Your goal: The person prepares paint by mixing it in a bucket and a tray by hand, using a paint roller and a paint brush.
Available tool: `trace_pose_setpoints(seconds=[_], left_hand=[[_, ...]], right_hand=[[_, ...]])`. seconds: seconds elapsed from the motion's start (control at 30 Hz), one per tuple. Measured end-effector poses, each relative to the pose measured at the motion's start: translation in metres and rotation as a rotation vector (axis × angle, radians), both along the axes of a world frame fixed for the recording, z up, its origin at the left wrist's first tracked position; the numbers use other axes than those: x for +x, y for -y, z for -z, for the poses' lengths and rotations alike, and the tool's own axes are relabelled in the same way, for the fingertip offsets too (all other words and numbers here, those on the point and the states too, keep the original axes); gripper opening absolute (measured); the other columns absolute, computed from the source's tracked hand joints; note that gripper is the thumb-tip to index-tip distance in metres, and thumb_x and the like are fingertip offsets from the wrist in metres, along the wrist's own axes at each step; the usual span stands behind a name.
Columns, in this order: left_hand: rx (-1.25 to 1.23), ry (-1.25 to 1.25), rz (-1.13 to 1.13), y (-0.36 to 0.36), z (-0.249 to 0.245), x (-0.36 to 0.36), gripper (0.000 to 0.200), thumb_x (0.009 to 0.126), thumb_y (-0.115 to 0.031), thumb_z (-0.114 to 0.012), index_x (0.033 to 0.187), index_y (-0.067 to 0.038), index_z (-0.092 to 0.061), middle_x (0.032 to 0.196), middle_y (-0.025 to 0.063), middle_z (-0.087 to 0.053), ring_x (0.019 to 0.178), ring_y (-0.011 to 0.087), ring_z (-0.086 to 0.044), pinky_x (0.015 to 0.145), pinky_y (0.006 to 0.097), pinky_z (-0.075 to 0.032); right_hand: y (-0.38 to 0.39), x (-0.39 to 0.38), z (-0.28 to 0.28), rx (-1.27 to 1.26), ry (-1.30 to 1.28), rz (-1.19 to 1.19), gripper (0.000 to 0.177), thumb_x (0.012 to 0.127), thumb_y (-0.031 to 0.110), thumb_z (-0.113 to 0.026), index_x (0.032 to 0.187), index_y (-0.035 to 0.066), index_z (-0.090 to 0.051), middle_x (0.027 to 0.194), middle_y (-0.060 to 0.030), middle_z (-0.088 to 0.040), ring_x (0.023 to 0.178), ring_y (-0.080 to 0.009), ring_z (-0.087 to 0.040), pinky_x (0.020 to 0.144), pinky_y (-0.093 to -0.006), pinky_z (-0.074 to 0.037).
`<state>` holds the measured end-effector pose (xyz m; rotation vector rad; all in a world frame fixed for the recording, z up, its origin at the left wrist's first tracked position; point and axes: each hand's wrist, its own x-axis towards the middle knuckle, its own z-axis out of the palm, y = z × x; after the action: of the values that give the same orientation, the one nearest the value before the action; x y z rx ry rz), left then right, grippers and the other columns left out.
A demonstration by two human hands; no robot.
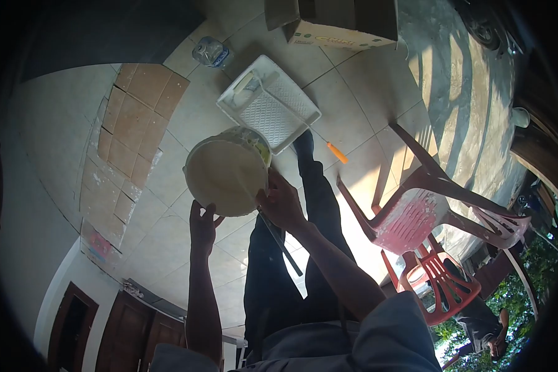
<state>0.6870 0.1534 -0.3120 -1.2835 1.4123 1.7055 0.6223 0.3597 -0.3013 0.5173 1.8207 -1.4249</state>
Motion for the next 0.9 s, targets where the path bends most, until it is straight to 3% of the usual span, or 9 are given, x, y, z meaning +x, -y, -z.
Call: trace_pose_setpoints(seconds=[0.13,0.3,0.33,0.43,0.47,0.57,0.67,0.8,0.9], left_hand=[[-0.021,-0.122,0.001,-0.031,-0.027,0.031,0.036,0.096,-0.013,-0.055,0.124,-0.004,-0.036,0.124,0.0128,-0.039,0.122,0.0255,-0.048,0.089,0.0426,-0.057],[0.096,-0.118,0.236,-0.094,-0.085,0.031,0.026,0.095,-0.011,-0.051,0.117,0.001,-0.043,0.111,0.0132,-0.053,0.103,0.025,-0.062,0.09,0.0387,-0.054],[0.095,-0.191,0.302,-0.11,-0.087,0.038,0.03,0.095,-0.01,-0.052,0.121,0.002,-0.043,0.115,0.0143,-0.053,0.104,0.025,-0.062,0.088,0.037,-0.054],[0.001,-0.43,0.635,-0.164,-0.101,0.042,0.042,0.092,-0.007,-0.055,0.131,0.002,-0.042,0.127,0.0182,-0.051,0.109,0.0241,-0.059,0.087,0.0343,-0.052],[0.018,-0.464,0.531,-0.189,-0.107,0.045,0.033,0.087,-0.003,-0.06,0.119,0.001,-0.054,0.137,0.0205,-0.047,0.103,0.0234,-0.06,0.087,0.0322,-0.049],[0.08,-0.537,0.703,-0.258,-0.119,0.054,0.039,0.087,-0.006,-0.06,0.124,0.001,-0.05,0.136,0.0233,-0.046,0.098,0.0251,-0.062,0.075,0.0338,-0.057],[0.185,-0.542,0.731,-0.332,-0.128,0.06,0.032,0.082,-0.004,-0.061,0.111,0.0,-0.051,0.117,0.0177,-0.054,0.089,0.0254,-0.059,0.082,0.035,-0.049],[0.213,-0.7,0.876,-0.426,-0.122,0.07,0.022,0.08,-0.007,-0.06,0.095,0.0,-0.045,0.086,0.0129,-0.05,0.074,0.0267,-0.053,0.073,0.0381,-0.046],[0.229,-0.74,0.968,-0.482,-0.118,0.072,0.022,0.082,-0.009,-0.058,0.097,0.0,-0.045,0.082,0.0145,-0.05,0.077,0.0307,-0.056,0.072,0.0413,-0.046]], right_hand=[[-0.036,0.047,-0.027,0.007,-0.086,0.13,0.04,0.086,0.009,-0.058,0.123,-0.002,-0.048,0.101,-0.0139,-0.064,0.091,-0.022,-0.068,0.076,-0.0319,-0.057],[-0.11,0.084,-0.093,0.337,-0.078,-0.009,0.024,0.087,0.007,-0.061,0.108,-0.001,-0.052,0.093,-0.0124,-0.06,0.085,-0.0192,-0.062,0.074,-0.0317,-0.051],[-0.129,0.109,-0.094,0.081,-0.09,0.342,0.02,0.087,0.005,-0.062,0.104,0.0,-0.052,0.093,-0.0112,-0.059,0.087,-0.0166,-0.061,0.07,-0.029,-0.051],[-0.179,0.144,-0.123,0.174,-0.051,0.529,0.02,0.085,0.004,-0.063,0.101,0.001,-0.051,0.091,-0.0076,-0.059,0.081,-0.0119,-0.06,0.065,-0.027,-0.052],[-0.195,0.153,-0.131,0.185,-0.085,0.575,0.02,0.085,0.004,-0.063,0.099,0.001,-0.05,0.09,-0.0066,-0.058,0.079,-0.0117,-0.06,0.065,-0.0274,-0.053],[-0.247,0.199,-0.16,0.31,0.0,0.759,0.019,0.082,0.003,-0.06,0.098,0.002,-0.049,0.091,-0.0057,-0.057,0.078,-0.0104,-0.057,0.063,-0.0253,-0.051],[-0.29,0.222,-0.175,0.264,-0.036,1.062,0.023,0.083,0.005,-0.059,0.101,0.003,-0.046,0.092,-0.006,-0.054,0.077,-0.008,-0.052,0.061,-0.0222,-0.045],[-0.364,0.287,-0.171,0.173,-0.094,1.148,0.055,0.084,0.021,-0.067,0.13,0.005,-0.041,0.12,-0.0126,-0.054,0.105,-0.0215,-0.058,0.087,-0.0369,-0.051],[-0.394,0.298,-0.169,0.271,-0.132,1.306,0.044,0.087,0.018,-0.064,0.124,0.004,-0.045,0.114,-0.0098,-0.051,0.106,-0.0222,-0.056,0.084,-0.0365,-0.054]])
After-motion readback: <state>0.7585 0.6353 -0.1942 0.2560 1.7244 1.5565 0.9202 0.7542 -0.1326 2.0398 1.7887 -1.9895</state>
